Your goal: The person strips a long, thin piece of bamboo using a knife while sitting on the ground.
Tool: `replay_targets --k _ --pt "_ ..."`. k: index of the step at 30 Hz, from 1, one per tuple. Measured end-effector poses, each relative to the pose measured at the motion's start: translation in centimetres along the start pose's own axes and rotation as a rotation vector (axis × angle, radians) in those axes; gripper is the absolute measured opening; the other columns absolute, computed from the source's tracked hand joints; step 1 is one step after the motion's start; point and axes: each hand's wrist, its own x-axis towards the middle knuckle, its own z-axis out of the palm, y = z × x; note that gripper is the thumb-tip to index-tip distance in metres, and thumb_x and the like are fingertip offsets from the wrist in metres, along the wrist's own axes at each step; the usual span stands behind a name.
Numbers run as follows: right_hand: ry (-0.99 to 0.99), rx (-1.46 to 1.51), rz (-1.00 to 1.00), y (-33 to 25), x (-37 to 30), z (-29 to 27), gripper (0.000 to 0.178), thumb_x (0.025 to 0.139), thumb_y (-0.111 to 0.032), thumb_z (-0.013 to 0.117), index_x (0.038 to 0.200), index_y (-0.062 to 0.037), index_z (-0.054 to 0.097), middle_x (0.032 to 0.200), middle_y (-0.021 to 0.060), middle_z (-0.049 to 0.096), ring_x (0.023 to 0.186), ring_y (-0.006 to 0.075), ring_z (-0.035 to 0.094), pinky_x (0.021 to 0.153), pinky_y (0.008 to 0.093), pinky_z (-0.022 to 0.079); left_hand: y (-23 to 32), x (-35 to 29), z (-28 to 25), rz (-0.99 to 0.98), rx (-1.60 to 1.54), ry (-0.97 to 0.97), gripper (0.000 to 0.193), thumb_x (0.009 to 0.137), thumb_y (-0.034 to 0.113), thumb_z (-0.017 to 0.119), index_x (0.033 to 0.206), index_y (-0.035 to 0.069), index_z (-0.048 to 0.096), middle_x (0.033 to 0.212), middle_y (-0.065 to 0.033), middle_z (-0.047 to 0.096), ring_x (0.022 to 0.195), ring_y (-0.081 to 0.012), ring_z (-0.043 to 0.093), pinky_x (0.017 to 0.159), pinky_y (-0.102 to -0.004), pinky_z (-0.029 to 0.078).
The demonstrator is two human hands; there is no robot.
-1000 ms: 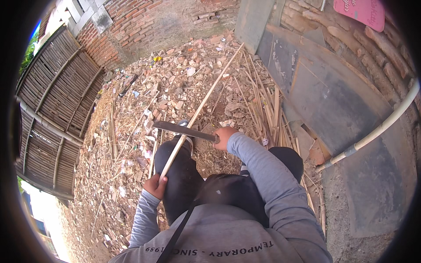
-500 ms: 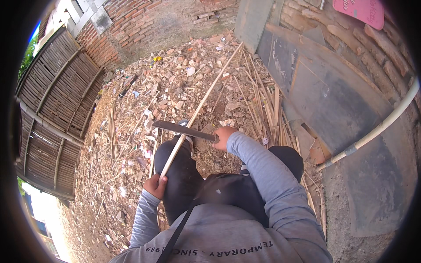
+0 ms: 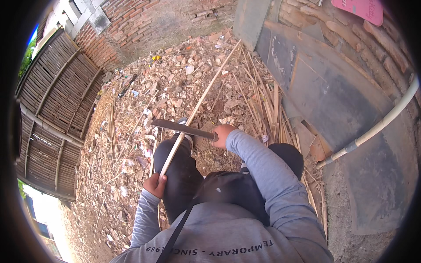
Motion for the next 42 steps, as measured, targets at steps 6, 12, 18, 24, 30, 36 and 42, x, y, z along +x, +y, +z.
replay_targets --k 6,12,18,24,30,36,42 --pt "0.027 0.004 -0.015 0.6 0.3 0.7 0.035 0.071 -0.036 0.071 0.092 -0.0083 0.067 0.089 0.0165 0.067 0.088 0.0336 0.065 0.081 0.0418 0.051 -0.1 0.1 0.2 0.013 -0.008 0.011 0.04 0.089 0.033 0.062 0.067 0.002 0.051 0.048 -0.0128 0.045 0.042 -0.0243 0.046 0.045 -0.0365 0.037" --pt "0.02 0.016 -0.024 0.9 0.6 0.9 0.037 0.07 -0.037 0.071 0.093 -0.0088 0.067 0.089 0.0164 0.067 0.088 0.0337 0.065 0.081 0.0416 0.051 0.0 0.1 0.2 0.014 0.006 0.018 0.042 0.089 0.034 0.062 0.065 0.003 0.048 0.046 -0.0111 0.043 0.041 -0.0214 0.043 0.044 -0.0359 0.036" --pt "0.025 -0.009 -0.01 0.9 0.6 1.2 0.036 0.07 -0.038 0.072 0.094 -0.0103 0.068 0.091 0.0155 0.068 0.089 0.0333 0.065 0.081 0.0412 0.051 -0.2 0.1 0.4 0.02 -0.008 0.018 0.043 0.09 0.035 0.062 0.064 0.004 0.046 0.046 -0.0101 0.041 0.041 -0.0197 0.041 0.043 -0.0348 0.035" --pt "0.01 0.015 -0.007 0.7 0.6 0.9 0.035 0.07 -0.037 0.071 0.094 -0.011 0.069 0.091 0.015 0.068 0.09 0.033 0.065 0.081 0.041 0.051 -0.1 0.0 0.5 0.023 -0.038 0.03 0.044 0.09 0.036 0.062 0.064 0.004 0.047 0.046 -0.0089 0.041 0.041 -0.0178 0.041 0.043 -0.0343 0.035" --pt "0.013 -0.013 0.036 -0.9 -0.5 -1.1 0.033 0.072 -0.034 0.07 0.095 -0.0104 0.068 0.091 0.0154 0.068 0.09 0.0337 0.065 0.083 0.0417 0.051 -0.4 0.0 0.5 0.022 -0.017 0.025 0.044 0.09 0.036 0.063 0.064 0.004 0.047 0.046 -0.0092 0.042 0.041 -0.0185 0.042 0.043 -0.0344 0.035" --pt "0.066 -0.042 -0.032 0.8 0.0 -0.1 0.034 0.072 -0.035 0.072 0.095 -0.01 0.067 0.081 0.0155 0.067 0.082 0.0341 0.065 0.076 0.0423 0.052 -0.2 0.2 0.5 0.028 0.012 0.024 0.045 0.09 0.037 0.062 0.064 0.004 0.045 0.047 -0.0107 0.042 0.041 -0.0214 0.042 0.043 -0.0354 0.035" --pt "0.087 -0.093 -0.018 -1.2 -1.3 -2.0 0.035 0.072 -0.033 0.071 0.097 -0.0087 0.067 0.087 0.0157 0.068 0.086 0.0332 0.066 0.079 0.0411 0.052 -0.3 -0.5 0.5 0.049 0.066 0.059 0.045 0.091 0.038 0.06 0.065 0.004 0.045 0.048 -0.0151 0.046 0.043 -0.0321 0.049 0.044 -0.0404 0.037"
